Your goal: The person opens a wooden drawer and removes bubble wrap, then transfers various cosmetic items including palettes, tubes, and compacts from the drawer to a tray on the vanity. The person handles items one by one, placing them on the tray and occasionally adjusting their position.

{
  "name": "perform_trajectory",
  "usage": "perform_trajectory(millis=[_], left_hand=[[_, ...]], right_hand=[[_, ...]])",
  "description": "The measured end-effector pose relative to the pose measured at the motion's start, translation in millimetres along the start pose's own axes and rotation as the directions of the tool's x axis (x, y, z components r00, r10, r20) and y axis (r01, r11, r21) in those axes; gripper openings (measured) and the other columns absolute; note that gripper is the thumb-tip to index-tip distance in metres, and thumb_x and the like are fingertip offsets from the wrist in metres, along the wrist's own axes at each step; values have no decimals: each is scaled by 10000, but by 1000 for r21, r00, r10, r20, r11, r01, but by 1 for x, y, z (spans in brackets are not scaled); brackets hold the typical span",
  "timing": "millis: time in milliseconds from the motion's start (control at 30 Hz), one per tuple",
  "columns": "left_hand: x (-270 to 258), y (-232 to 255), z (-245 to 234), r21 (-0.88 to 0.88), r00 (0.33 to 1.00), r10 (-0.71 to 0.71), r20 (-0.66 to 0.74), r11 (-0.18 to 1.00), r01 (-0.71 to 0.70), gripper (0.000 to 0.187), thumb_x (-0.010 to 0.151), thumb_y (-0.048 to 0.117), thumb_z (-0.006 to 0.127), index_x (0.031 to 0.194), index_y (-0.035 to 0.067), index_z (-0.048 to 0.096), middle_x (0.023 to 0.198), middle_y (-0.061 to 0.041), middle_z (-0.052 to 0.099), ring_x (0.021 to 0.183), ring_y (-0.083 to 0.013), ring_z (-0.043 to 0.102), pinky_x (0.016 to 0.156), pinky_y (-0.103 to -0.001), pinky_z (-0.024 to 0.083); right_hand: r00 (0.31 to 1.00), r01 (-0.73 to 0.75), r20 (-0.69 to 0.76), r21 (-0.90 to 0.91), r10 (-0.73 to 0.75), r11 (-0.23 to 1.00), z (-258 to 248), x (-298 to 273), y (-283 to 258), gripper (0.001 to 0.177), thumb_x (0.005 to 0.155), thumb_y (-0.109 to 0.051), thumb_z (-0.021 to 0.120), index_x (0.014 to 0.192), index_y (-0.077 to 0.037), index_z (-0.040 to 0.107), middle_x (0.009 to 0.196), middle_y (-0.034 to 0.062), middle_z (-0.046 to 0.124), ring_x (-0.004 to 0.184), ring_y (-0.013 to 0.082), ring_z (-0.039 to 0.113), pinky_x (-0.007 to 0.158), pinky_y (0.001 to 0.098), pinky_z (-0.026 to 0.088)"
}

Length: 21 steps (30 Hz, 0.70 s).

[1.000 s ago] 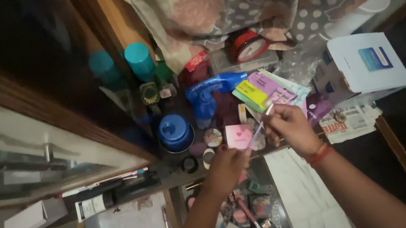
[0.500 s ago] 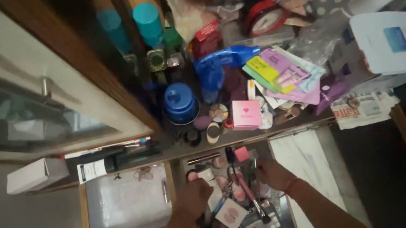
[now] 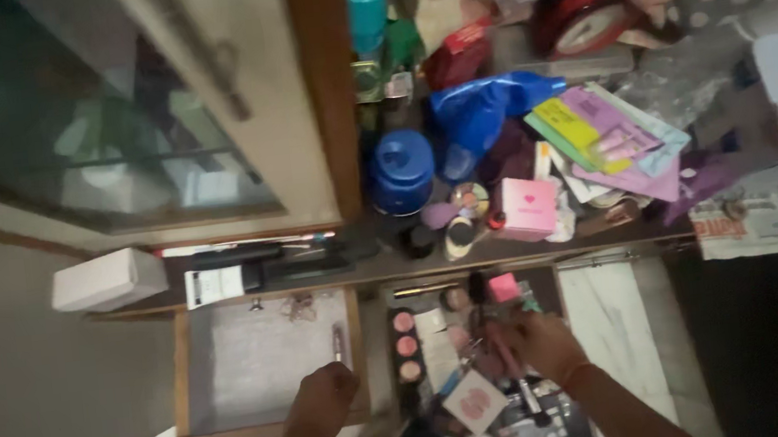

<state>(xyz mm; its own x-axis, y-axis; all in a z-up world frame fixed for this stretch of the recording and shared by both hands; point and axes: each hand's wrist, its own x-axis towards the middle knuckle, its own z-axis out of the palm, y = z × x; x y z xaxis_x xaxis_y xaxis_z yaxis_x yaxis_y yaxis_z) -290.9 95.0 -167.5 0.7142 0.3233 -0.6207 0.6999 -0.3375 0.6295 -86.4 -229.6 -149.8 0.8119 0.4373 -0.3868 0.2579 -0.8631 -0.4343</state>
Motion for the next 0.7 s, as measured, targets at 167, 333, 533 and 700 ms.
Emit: perform_trajectory(millis=[167, 333, 533, 700], left_hand=[[0, -53, -61, 0, 996, -81, 24, 997, 81, 266, 918, 317, 657, 965, 62, 718, 893, -174, 763, 898, -342, 742, 833, -426, 570], [20, -129, -123, -23, 998, 22, -63, 999, -24, 270, 907, 306, 676, 1008, 57, 704, 979, -138, 779, 962, -305, 752, 877, -404, 573], [52, -211, -179, 186, 1000, 4, -22, 983, 1, 328, 929, 260, 671, 1201, 79, 653, 1256, -149, 671, 1174, -323, 646, 1026, -404, 507], [68, -282, -190, 254, 989, 133, -68, 961, -111, 373, 885, 185, 656, 1240, 74, 636, 1344, -134, 592, 1258, -329, 566, 1082, -411, 448]], right_hand=[[988, 112, -89, -122, -123, 986, 22, -4, -90, 169, 775, -241, 659, 761, -108, 761, 876, 147, 747, 826, 391, 706, 772, 489, 566], [938, 330, -138, 84, -317, 940, 109, 28, -185, 59, 729, -10, 652, 785, -25, 644, 854, 126, 683, 894, 292, 678, 815, 393, 537], [912, -298, 403, 781, -79, 549, 269, 78, -276, 229, 885, -50, 648, 1111, -49, 687, 1090, 125, 683, 1039, 287, 678, 870, 393, 575], [920, 380, 36, 164, -390, 910, 382, 107, -323, 480, 814, -76, 712, 1284, -52, 616, 1376, 212, 558, 1287, 401, 508, 1076, 452, 407]])
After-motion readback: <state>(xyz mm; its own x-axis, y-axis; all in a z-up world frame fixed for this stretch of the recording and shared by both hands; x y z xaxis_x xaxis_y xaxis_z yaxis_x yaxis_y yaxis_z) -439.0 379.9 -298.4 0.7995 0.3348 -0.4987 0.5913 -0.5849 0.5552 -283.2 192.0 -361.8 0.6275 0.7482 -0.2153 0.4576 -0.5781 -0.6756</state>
